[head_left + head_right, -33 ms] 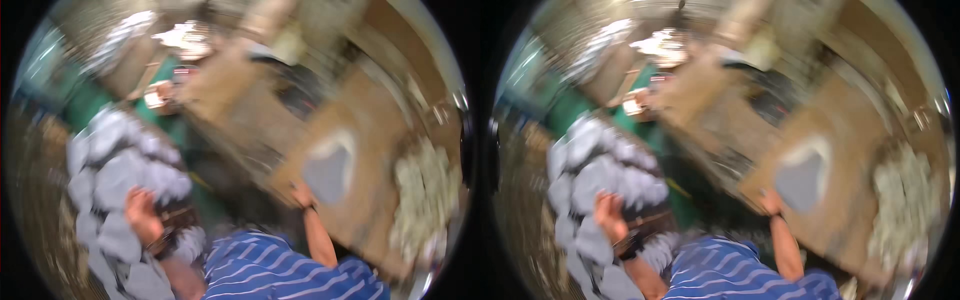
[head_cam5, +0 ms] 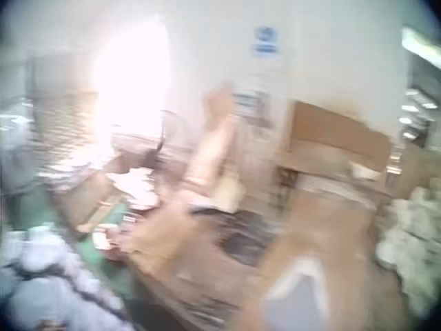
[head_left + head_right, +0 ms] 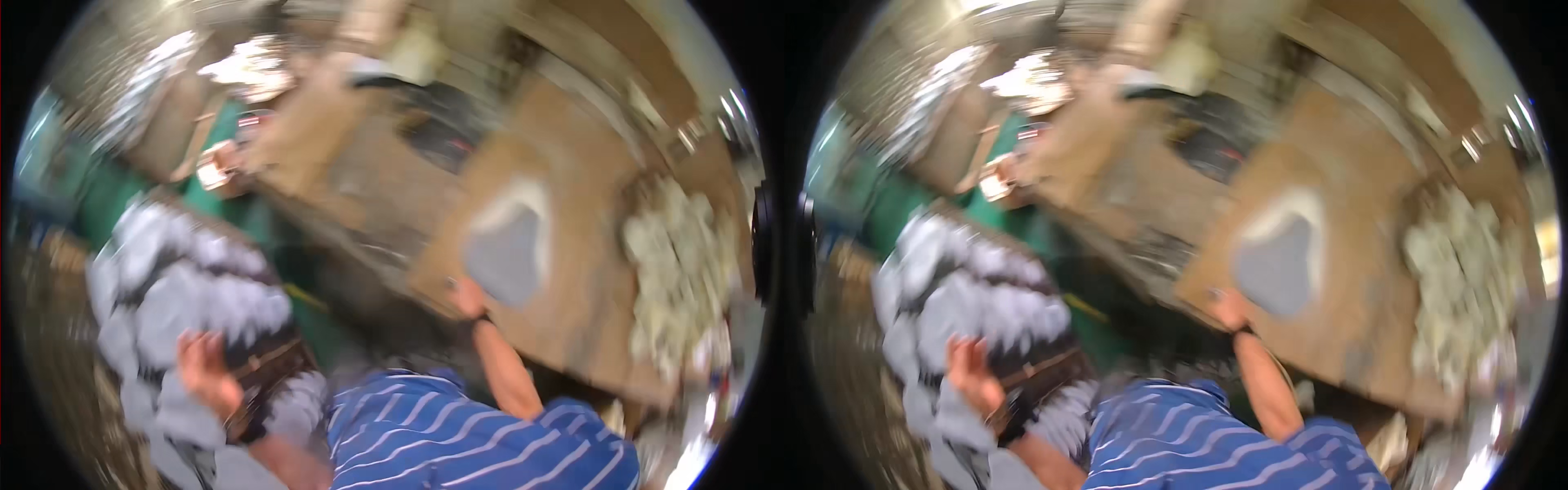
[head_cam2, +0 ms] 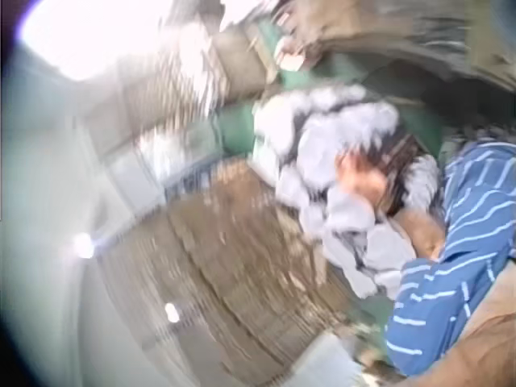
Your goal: The person repeatedly picks up white shoe-last-like parts from a wire rack, places them on a cardboard-covered work surface, and spray-paints them gray with a handheld spray gun. After each part is painted, it is returned to the rack. The cycle continues throughout the clip.
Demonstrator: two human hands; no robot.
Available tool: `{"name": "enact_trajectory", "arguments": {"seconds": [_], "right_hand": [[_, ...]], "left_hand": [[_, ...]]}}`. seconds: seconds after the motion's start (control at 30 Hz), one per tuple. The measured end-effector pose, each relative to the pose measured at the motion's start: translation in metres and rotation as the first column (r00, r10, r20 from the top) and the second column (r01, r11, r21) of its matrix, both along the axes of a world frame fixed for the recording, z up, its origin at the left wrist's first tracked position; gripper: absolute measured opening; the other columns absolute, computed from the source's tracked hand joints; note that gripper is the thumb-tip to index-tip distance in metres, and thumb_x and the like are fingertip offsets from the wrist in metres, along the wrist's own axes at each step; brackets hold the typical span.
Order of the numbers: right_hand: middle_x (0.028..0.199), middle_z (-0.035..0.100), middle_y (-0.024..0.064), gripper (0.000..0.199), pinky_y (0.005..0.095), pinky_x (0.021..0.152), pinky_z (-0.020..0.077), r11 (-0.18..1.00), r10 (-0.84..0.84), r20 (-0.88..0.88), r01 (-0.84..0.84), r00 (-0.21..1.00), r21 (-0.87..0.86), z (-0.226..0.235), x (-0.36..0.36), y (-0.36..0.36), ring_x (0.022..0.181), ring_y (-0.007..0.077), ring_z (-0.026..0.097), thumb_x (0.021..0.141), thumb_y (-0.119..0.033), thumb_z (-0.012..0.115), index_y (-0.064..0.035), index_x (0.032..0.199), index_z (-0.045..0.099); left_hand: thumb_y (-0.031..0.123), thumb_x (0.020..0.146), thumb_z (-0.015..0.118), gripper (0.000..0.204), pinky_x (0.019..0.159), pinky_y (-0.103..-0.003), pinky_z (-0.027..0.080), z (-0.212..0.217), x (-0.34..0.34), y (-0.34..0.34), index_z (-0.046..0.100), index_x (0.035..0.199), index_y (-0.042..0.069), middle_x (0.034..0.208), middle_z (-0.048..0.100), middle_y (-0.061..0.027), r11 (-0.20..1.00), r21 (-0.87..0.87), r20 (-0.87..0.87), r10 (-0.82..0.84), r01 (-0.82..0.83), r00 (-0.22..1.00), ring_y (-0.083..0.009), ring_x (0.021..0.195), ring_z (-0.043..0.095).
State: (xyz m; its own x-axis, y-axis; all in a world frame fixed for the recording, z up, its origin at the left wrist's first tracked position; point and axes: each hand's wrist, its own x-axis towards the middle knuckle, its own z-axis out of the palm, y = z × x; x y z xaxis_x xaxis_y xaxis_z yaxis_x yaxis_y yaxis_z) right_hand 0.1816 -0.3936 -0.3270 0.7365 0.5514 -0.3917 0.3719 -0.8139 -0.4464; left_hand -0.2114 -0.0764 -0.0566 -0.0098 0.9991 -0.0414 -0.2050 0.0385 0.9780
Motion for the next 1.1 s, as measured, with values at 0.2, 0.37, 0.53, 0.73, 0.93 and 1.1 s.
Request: {"name": "enact_trajectory", "arguments": {"seconds": [0.2, 0.37, 0.53, 0.73, 0.93, 1.1], "right_hand": [[0.086, 0.066, 0.0254, 0.028, 0.0512, 0.073, 0.0515, 0.939, -0.241, 0.339, 0.130, 0.909, 0.319, -0.018, -0.057, -0.020, 0.082, 0.0424, 0.065, 0.083, -0.017, 0.062, -0.0063, 0.108, 0.067], [0.083, 0.064, 0.0308, 0.026, 0.0554, 0.073, 0.0505, 0.927, -0.290, 0.012, 0.278, 0.957, 0.252, 0.037, -0.077, -0.040, 0.084, 0.0489, 0.064, 0.079, -0.009, 0.059, 0.0020, 0.103, 0.061], [0.090, 0.067, 0.0292, 0.033, 0.0556, 0.075, 0.0506, 0.968, -0.002, -0.013, 0.005, 1.000, 0.250, 0.063, -0.101, -0.059, 0.086, 0.0491, 0.063, 0.078, -0.017, 0.062, 0.0011, 0.106, 0.060], [0.100, 0.069, 0.0226, 0.059, 0.0481, 0.084, 0.0532, 0.975, 0.134, -0.029, -0.126, 0.991, 0.185, -0.014, -0.118, -0.094, 0.094, 0.0397, 0.067, 0.072, -0.023, 0.074, -0.0119, 0.130, 0.065], [0.076, 0.060, 0.0290, 0.065, 0.0529, 0.068, 0.0460, 0.901, 0.400, -0.111, -0.369, 0.910, 0.228, 0.016, -0.133, -0.074, 0.067, 0.0429, 0.058, 0.085, -0.034, 0.063, -0.0216, 0.148, 0.050], [0.090, 0.066, 0.0329, 0.048, 0.0526, 0.076, 0.0496, 0.955, 0.296, -0.251, -0.294, 0.922, 0.049, 0.068, -0.134, -0.041, 0.087, 0.0505, 0.064, 0.082, -0.037, 0.065, 0.0029, 0.108, 0.068]], "left_hand": [[0.014, 0.104, 0.048, 0.035, 0.104, -0.038, 0.050, 0.014, -0.107, 0.006, 0.053, 0.135, -0.003, 0.121, 0.064, -0.0140, 0.994, 0.100, -0.078, -0.028, 0.036, 0.997, -0.0223, 0.113, 0.062], [0.027, 0.107, 0.049, 0.039, 0.082, -0.040, 0.057, 0.128, -0.051, -0.030, 0.057, 0.121, -0.008, 0.106, 0.061, -0.0212, 0.863, 0.506, -0.132, 0.080, -0.002, 0.988, -0.0298, 0.093, 0.064], [0.023, 0.104, 0.052, 0.039, 0.093, -0.041, 0.054, 0.183, -0.093, 0.030, 0.055, 0.127, -0.007, 0.117, 0.061, -0.0200, 0.695, 0.714, -0.483, 0.405, 0.081, 0.777, -0.0310, 0.106, 0.062], [0.020, 0.096, 0.061, 0.030, 0.092, -0.035, 0.053, 0.281, -0.139, 0.067, 0.069, 0.118, 0.002, 0.119, 0.067, -0.0110, 0.586, 0.784, -0.438, 0.756, -0.205, 0.486, -0.0215, 0.106, 0.064], [0.017, 0.084, 0.064, 0.035, 0.102, -0.045, 0.047, 0.353, -0.294, 0.133, 0.066, 0.117, 0.007, 0.131, 0.059, -0.0128, 0.462, 0.866, -0.470, 0.883, -0.193, 0.002, -0.0313, 0.122, 0.055], [0.013, 0.084, 0.063, 0.036, 0.106, -0.049, 0.044, 0.397, -0.368, 0.183, 0.065, 0.120, 0.007, 0.142, 0.049, -0.0138, 0.403, 0.892, -0.453, 0.800, -0.206, -0.393, -0.0344, 0.134, 0.044]]}}
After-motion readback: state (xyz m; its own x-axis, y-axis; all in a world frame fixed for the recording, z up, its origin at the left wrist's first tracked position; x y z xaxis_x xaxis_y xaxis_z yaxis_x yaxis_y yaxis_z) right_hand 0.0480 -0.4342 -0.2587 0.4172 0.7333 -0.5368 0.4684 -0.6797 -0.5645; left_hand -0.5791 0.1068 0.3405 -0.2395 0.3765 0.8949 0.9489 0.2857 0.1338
